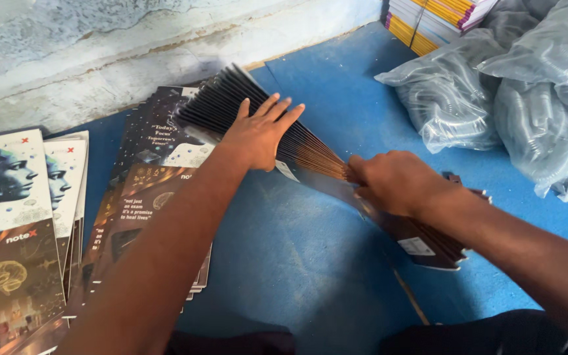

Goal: The person sits on the floor and repeatedly picks up notebooks from a pile, placing them into a vertical stack held in the other hand. The person then aligns the stacked notebooks and moves the completed stack to the side.

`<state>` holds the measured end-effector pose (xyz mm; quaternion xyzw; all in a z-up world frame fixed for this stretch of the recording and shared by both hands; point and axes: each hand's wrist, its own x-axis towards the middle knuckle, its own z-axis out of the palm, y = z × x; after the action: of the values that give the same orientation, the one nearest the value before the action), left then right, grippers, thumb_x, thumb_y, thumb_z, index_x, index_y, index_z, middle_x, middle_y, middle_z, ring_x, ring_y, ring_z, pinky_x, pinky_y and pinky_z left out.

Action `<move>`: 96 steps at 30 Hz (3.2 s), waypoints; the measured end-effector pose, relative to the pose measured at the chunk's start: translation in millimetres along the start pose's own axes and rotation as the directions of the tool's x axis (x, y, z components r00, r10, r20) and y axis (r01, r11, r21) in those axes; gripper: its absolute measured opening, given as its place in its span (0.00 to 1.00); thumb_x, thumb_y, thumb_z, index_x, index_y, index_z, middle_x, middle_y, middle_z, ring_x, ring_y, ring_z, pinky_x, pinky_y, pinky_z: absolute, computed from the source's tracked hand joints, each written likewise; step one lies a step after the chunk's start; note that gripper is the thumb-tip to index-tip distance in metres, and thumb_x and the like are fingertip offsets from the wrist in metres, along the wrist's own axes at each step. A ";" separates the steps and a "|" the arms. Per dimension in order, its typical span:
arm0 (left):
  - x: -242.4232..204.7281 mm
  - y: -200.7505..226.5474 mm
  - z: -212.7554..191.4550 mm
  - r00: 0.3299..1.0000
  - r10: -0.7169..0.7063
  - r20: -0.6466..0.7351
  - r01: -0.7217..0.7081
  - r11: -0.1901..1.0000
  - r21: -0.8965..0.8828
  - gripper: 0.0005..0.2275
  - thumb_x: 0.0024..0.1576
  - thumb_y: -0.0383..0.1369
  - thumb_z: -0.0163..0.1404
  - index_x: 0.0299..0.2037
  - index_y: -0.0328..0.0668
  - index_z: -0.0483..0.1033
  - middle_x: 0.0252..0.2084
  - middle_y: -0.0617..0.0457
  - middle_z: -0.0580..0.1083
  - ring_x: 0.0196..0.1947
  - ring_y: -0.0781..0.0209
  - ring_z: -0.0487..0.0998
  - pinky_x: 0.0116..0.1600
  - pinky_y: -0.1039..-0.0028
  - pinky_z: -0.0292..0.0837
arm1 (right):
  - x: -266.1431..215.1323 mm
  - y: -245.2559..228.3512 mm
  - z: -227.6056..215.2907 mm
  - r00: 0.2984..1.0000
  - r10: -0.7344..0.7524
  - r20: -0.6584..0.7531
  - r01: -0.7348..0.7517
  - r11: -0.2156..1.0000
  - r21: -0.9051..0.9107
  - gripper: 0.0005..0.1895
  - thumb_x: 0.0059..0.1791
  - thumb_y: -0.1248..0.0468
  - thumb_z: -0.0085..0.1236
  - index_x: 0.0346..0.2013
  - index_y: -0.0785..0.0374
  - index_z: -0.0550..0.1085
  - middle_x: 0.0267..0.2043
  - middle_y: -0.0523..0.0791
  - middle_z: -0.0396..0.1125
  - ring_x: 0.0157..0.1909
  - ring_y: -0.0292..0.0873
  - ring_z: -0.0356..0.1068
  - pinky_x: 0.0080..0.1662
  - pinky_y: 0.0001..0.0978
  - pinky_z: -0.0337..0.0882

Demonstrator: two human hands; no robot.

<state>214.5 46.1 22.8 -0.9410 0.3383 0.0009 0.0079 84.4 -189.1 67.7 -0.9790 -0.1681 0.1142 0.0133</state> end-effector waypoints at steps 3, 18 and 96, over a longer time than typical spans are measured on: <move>3.0 -2.2 3.7 0.999 0.018 -0.038 -0.018 1.000 -0.013 0.42 0.42 0.28 0.64 0.69 0.51 0.58 0.66 0.50 0.63 0.71 0.51 0.56 0.75 0.49 0.42 | -1.8 12.3 -4.1 0.999 0.027 0.046 -0.027 1.000 0.000 0.15 0.49 0.56 0.54 0.48 0.56 0.70 0.35 0.52 0.74 0.41 0.57 0.75 0.47 0.50 0.73; 0.9 -4.6 15.5 0.942 0.206 -0.263 -0.182 0.977 0.115 0.16 0.49 0.38 0.63 0.43 0.43 0.75 0.45 0.52 0.72 0.50 0.52 0.74 0.53 0.59 0.69 | -0.7 35.6 -27.4 0.994 0.110 -0.029 -0.113 0.980 -0.162 0.25 0.53 0.50 0.45 0.64 0.54 0.63 0.39 0.52 0.75 0.42 0.56 0.76 0.49 0.49 0.75; -90.4 1.4 180.1 0.724 -0.657 -0.210 0.647 0.753 -0.124 0.47 0.49 0.73 0.40 0.70 0.46 0.60 0.72 0.29 0.54 0.73 0.29 0.47 0.64 0.22 0.33 | 83.5 -5.7 153.5 0.872 0.484 -0.074 -0.482 0.875 0.047 0.38 0.57 0.34 0.30 0.61 0.61 0.71 0.63 0.55 0.63 0.71 0.53 0.57 0.67 0.58 0.56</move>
<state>144.6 105.4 -156.7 -0.9926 -0.0153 -0.1085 -0.0529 124.1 -157.8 -99.6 -0.9936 0.0840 0.0754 0.0045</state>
